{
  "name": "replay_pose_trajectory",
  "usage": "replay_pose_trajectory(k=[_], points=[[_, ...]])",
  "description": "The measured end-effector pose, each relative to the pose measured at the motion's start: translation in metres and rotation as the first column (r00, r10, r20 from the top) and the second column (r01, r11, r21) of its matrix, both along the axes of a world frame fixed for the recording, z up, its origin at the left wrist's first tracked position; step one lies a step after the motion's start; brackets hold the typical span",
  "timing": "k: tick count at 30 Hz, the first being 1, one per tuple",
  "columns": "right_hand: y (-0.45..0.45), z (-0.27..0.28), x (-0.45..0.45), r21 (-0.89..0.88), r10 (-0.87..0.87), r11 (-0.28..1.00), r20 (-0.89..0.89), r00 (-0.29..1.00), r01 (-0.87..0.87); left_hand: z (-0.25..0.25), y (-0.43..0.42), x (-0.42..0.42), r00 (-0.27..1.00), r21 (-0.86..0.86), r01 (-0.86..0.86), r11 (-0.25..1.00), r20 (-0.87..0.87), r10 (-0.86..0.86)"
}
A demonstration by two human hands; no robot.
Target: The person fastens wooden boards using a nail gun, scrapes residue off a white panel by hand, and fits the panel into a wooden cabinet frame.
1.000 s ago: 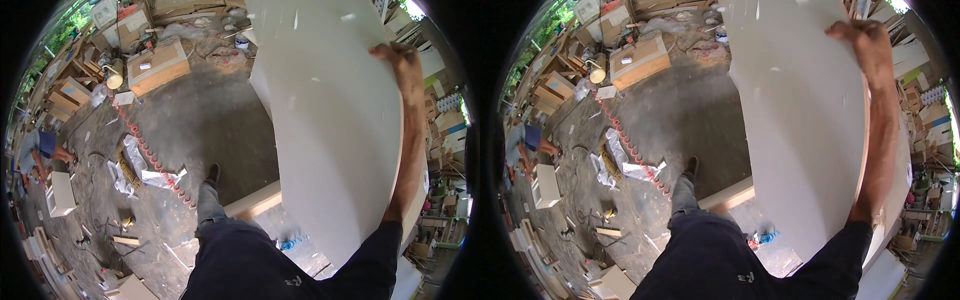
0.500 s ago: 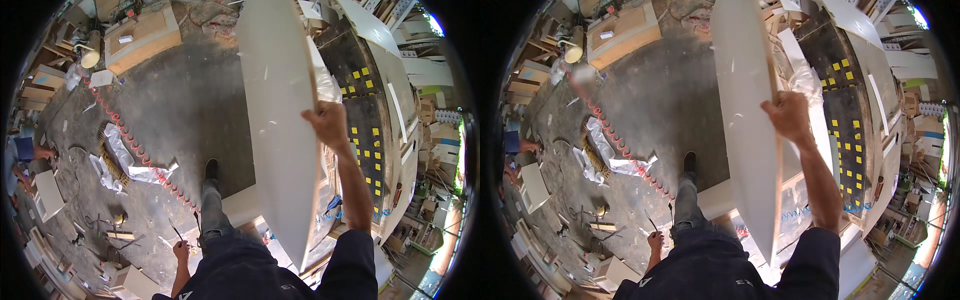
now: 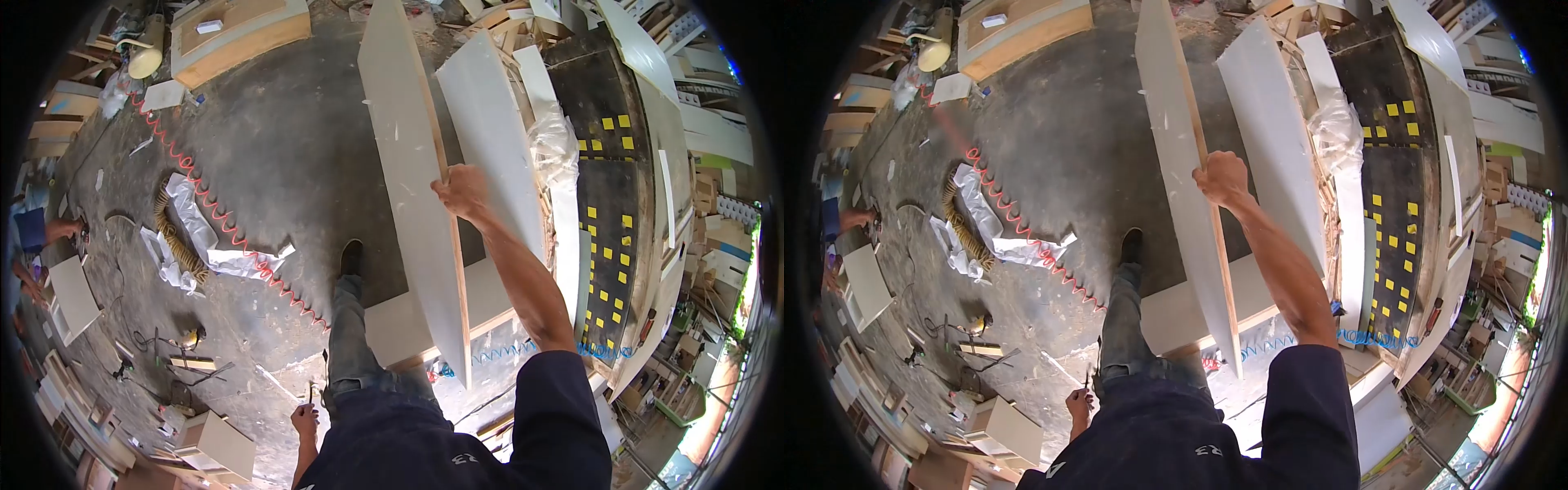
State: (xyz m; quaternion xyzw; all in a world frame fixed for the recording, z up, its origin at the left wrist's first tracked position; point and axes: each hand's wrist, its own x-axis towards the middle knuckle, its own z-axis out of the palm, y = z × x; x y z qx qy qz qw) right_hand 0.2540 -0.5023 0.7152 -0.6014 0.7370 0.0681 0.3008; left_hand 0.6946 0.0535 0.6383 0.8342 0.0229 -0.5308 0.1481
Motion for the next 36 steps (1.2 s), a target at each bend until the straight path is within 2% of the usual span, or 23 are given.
replay_pose_trajectory(k=[2, 12, 17, 25, 30, 32, 36], points=[[0.0, -0.029, 0.006, -0.004, 0.076, 0.997, -0.1, 0.992, -0.077, 0.002, 0.005, -0.002, 1.0, -0.029, -0.027, 0.999, -0.012, 0.027], [0.005, -0.123, 0.014, 0.029, 0.089, 0.996, -0.14, 0.986, -0.086, 0.018, 0.011, -0.007, 0.996, 0.013, -0.094, 0.996, -0.004, 0.094], [0.003, -0.143, 0.009, 0.118, 0.066, 0.992, -0.109, 0.992, -0.053, 0.028, 0.006, -0.005, 0.999, 0.032, -0.043, 0.999, 0.017, 0.042], [-0.001, -0.166, -0.011, 0.081, 0.088, 0.994, -0.188, 0.978, -0.074, 0.027, -0.006, -0.009, 0.997, -0.072, -0.032, 0.997, 0.069, 0.037], [0.0, -0.18, -0.025, 0.076, 0.087, 0.994, -0.216, 0.972, -0.073, 0.026, 0.001, -0.007, 0.994, -0.084, 0.065, 0.994, 0.089, -0.058], [-0.006, -0.183, -0.031, 0.147, 0.057, 0.989, -0.186, 0.981, -0.029, 0.027, 0.001, -0.005, 0.993, -0.069, 0.068, 0.995, 0.101, -0.061], [-0.011, -0.187, -0.039, 0.16, 0.031, 0.987, -0.195, 0.98, 0.001, 0.037, -0.009, -0.006, 0.991, -0.023, 0.08, 0.997, 0.109, -0.077]])
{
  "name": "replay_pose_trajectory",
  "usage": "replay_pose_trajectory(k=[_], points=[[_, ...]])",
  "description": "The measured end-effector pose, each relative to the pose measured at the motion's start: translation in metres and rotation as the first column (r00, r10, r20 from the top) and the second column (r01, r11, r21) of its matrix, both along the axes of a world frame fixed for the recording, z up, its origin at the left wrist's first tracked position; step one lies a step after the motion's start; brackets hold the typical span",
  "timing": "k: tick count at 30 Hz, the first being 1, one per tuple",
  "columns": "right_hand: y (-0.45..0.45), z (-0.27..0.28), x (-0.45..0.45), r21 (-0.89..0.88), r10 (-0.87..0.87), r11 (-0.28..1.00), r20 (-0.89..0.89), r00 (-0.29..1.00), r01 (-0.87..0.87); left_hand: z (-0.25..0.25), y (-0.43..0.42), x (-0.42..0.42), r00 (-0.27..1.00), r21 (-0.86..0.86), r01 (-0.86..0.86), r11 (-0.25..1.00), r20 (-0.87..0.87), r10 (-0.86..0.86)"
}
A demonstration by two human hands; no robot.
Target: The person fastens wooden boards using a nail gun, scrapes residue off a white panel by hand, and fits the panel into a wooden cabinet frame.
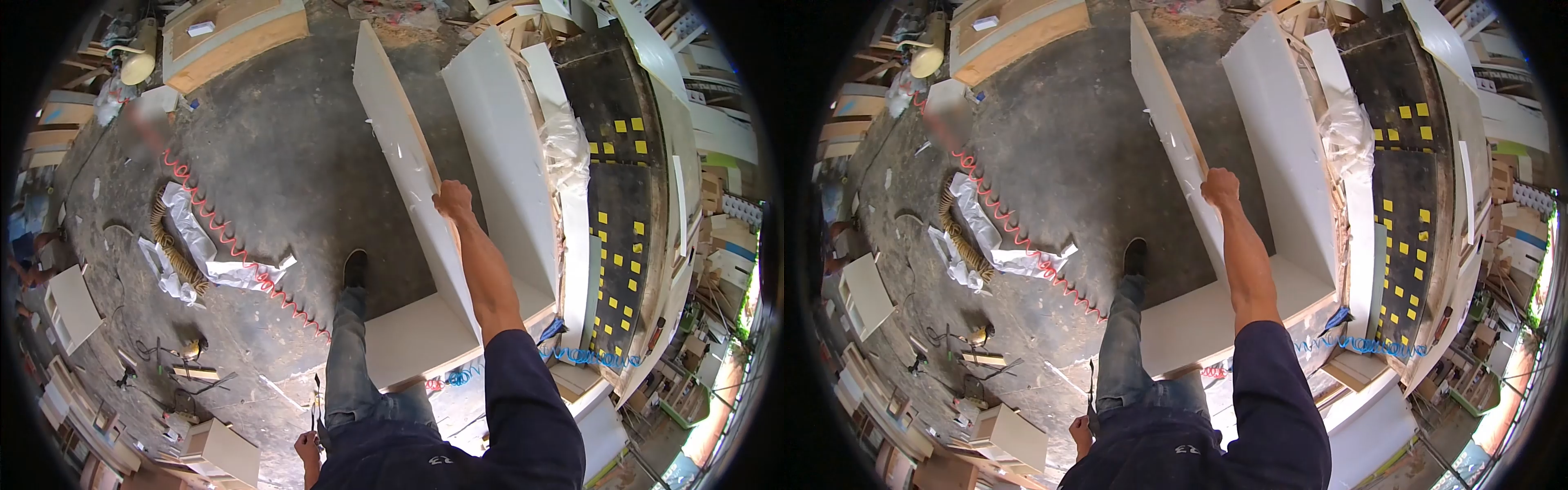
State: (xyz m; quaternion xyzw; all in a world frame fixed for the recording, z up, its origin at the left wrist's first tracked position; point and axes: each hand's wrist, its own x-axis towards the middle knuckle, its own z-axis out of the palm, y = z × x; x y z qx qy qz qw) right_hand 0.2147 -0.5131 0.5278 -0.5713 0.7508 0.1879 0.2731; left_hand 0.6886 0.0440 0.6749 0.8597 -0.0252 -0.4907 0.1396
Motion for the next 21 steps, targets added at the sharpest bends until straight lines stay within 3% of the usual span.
replay_pose_trajectory(k=[21], points=[[0.008, -0.061, -0.019, -0.075, -0.059, 0.996, -0.013, 0.998, 0.058, -0.014, 0.024, 0.005, 0.994, -0.007, 0.102, 0.995, 0.05, -0.102]])
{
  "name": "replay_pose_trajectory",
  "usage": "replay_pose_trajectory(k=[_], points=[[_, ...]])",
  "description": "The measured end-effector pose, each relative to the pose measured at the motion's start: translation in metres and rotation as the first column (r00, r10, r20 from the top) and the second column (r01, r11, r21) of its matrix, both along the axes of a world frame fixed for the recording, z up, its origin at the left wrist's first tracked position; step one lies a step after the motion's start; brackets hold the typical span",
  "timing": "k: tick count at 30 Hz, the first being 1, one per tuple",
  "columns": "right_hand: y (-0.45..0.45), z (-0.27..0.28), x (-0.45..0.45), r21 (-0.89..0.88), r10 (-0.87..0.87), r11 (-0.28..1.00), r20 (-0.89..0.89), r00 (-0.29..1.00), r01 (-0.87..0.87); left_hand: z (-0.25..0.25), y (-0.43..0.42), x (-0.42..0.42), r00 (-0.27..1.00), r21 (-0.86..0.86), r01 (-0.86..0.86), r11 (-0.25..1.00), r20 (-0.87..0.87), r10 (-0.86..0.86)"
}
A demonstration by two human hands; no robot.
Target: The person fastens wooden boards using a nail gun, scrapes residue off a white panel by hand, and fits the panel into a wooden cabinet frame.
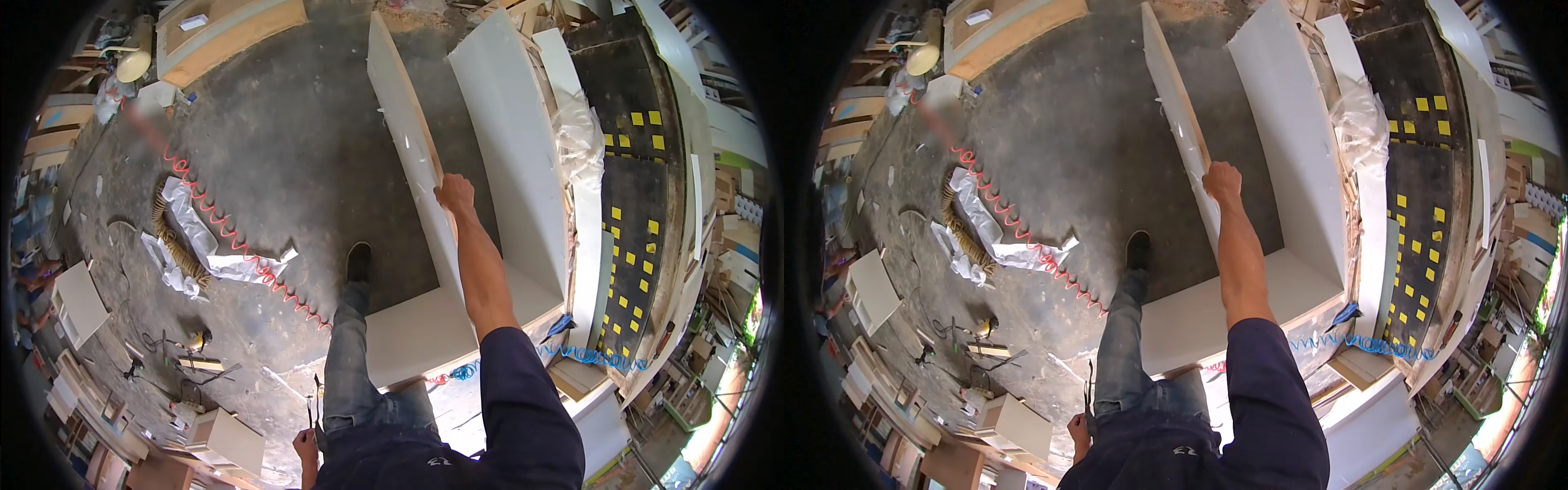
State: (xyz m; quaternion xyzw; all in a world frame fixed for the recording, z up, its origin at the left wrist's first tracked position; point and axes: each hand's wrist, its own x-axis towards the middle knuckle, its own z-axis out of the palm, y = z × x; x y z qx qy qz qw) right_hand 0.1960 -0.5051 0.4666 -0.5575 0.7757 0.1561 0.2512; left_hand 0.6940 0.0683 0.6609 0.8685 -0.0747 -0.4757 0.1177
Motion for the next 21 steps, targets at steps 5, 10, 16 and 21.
replay_pose_trajectory(k=[5, 10, 16, 21], points=[[0.019, 0.012, 0.003, -0.079, -0.013, 0.997, -0.018, 1.0, 0.011, -0.013, 0.007, 0.0, 0.991, 0.02, 0.127, 0.992, -0.041, -0.126], [0.085, 0.031, -0.008, -0.065, -0.07, 0.995, -0.019, 0.997, 0.069, -0.021, -0.013, -0.005, 0.989, 0.012, 0.105, 0.994, -0.109, -0.103], [0.206, 0.065, -0.045, 0.0, -0.133, 0.991, -0.049, 0.99, 0.134, -0.026, -0.038, -0.015, 0.983, -0.018, 0.119, 0.993, -0.142, -0.12], [0.293, 0.067, -0.066, -0.002, -0.249, 0.968, -0.084, 0.965, 0.249, -0.039, -0.048, -0.015, 0.973, -0.078, 0.191, 0.979, -0.116, -0.199]])
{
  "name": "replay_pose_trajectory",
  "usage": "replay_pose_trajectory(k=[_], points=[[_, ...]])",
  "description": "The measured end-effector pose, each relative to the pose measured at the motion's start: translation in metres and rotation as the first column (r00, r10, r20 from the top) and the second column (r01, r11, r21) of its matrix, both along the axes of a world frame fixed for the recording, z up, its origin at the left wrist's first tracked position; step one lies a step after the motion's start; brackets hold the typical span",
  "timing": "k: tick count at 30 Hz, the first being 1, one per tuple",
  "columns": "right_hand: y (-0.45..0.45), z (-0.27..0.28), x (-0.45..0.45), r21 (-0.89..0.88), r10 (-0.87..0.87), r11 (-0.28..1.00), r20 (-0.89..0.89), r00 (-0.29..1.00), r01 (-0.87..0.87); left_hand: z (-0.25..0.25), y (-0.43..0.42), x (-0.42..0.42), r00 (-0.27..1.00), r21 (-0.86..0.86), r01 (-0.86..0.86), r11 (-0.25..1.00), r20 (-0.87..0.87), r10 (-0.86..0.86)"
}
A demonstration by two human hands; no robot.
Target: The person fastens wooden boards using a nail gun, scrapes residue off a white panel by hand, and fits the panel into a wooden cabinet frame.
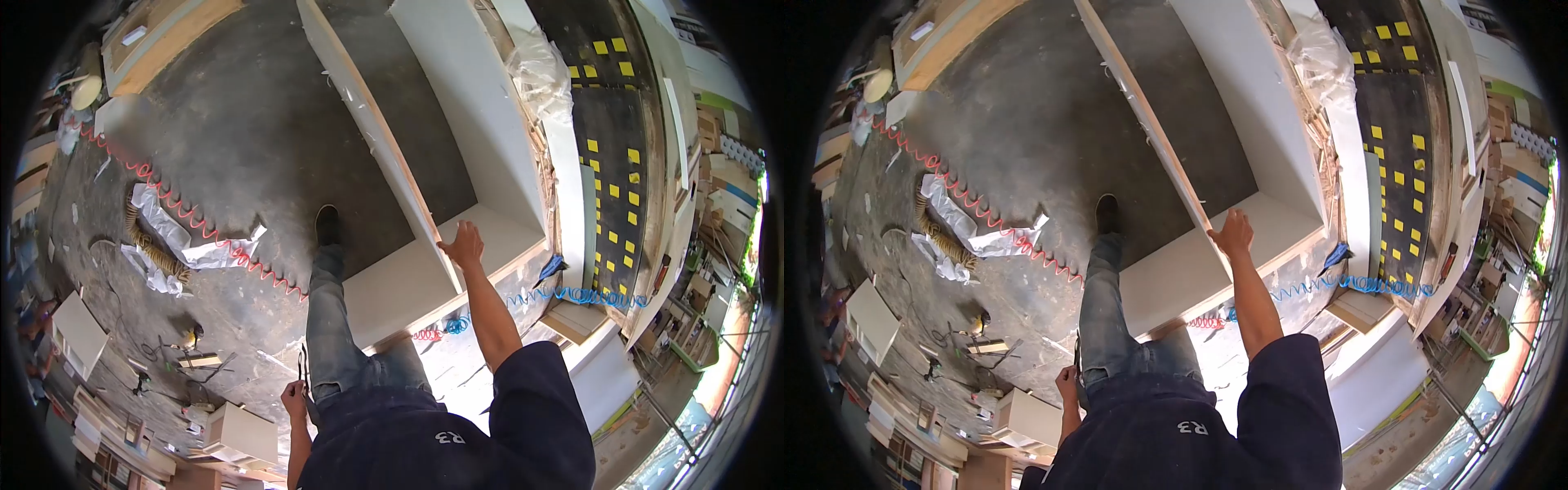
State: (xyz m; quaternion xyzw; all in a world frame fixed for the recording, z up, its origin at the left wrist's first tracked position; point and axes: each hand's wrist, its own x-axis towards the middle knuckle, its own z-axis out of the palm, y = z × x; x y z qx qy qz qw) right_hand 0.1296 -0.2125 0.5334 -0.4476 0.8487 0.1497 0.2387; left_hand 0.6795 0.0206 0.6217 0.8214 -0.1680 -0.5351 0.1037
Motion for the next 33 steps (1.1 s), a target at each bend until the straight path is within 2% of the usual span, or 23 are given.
replay_pose_trajectory(k=[3, 7, 11, 14, 16, 19, 21, 22, 24, 26, 28, 32, 33], points=[[0.036, -0.006, 0.002, -0.05, -0.093, 0.994, 0.03, 0.995, 0.094, 0.003, -0.018, -0.003, 1.0, 0.024, -0.009, 1.0, -0.006, 0.01], [0.058, -0.021, 0.011, -0.055, -0.166, 0.983, 0.12, 0.979, 0.173, -0.029, -0.019, 0.009, 0.998, -0.143, 0.057, 0.988, 0.006, -0.057], [0.084, -0.027, 0.025, -0.218, -0.233, 0.94, 0.148, 0.961, 0.262, -0.053, -0.058, 0.002, 0.994, -0.187, 0.108, 0.976, 0.048, -0.101], [0.106, -0.012, 0.029, -0.24, -0.28, 0.917, 0.179, 0.943, 0.318, -0.062, -0.101, -0.018, 0.986, -0.209, 0.164, 0.964, 0.056, -0.156], [0.126, 0.005, 0.032, -0.24, -0.297, 0.91, 0.19, 0.936, 0.338, -0.06, -0.127, -0.041, 0.991, -0.23, 0.128, 0.965, 0.002, -0.131], [0.167, 0.016, 0.037, -0.233, -0.353, 0.889, 0.202, 0.913, 0.395, -0.066, -0.151, -0.068, 0.982, -0.247, 0.171, 0.954, -0.035, -0.185], [0.198, 0.01, 0.034, -0.209, -0.369, 0.883, 0.245, 0.897, 0.42, -0.071, -0.162, -0.086, 0.885, -0.318, 0.464, 0.827, 0.201, -0.419], [0.21, 0.01, 0.034, -0.187, -0.381, 0.881, 0.267, 0.885, 0.435, -0.077, -0.165, -0.094, 0.89, -0.329, 0.455, 0.828, 0.199, -0.41], [0.234, 0.01, 0.036, -0.191, -0.409, 0.855, 0.321, 0.854, 0.482, -0.088, -0.173, -0.106, 0.905, -0.311, 0.421, 0.852, 0.089, -0.415], [0.246, 0.014, 0.038, -0.214, -0.396, 0.861, 0.287, 0.872, 0.461, -0.083, -0.188, -0.121, 0.875, -0.353, 0.48, 0.803, 0.124, -0.469], [0.256, 0.022, 0.038, -0.219, -0.439, 0.833, 0.297, 0.848, 0.508, -0.078, -0.199, -0.136, 0.826, -0.299, 0.547, 0.782, 0.044, -0.561], [0.268, 0.022, 0.032, -0.335, -0.392, 0.832, 0.211, 0.896, 0.443, -0.077, -0.209, -0.161, 0.813, -0.328, 0.55, 0.768, -0.003, -0.583], [0.27, 0.022, 0.026, -0.25, -0.446, 0.834, 0.217, 0.868, 0.491, -0.076, -0.208, -0.166, 0.81, -0.341, 0.553, 0.76, 0.008, -0.586]])
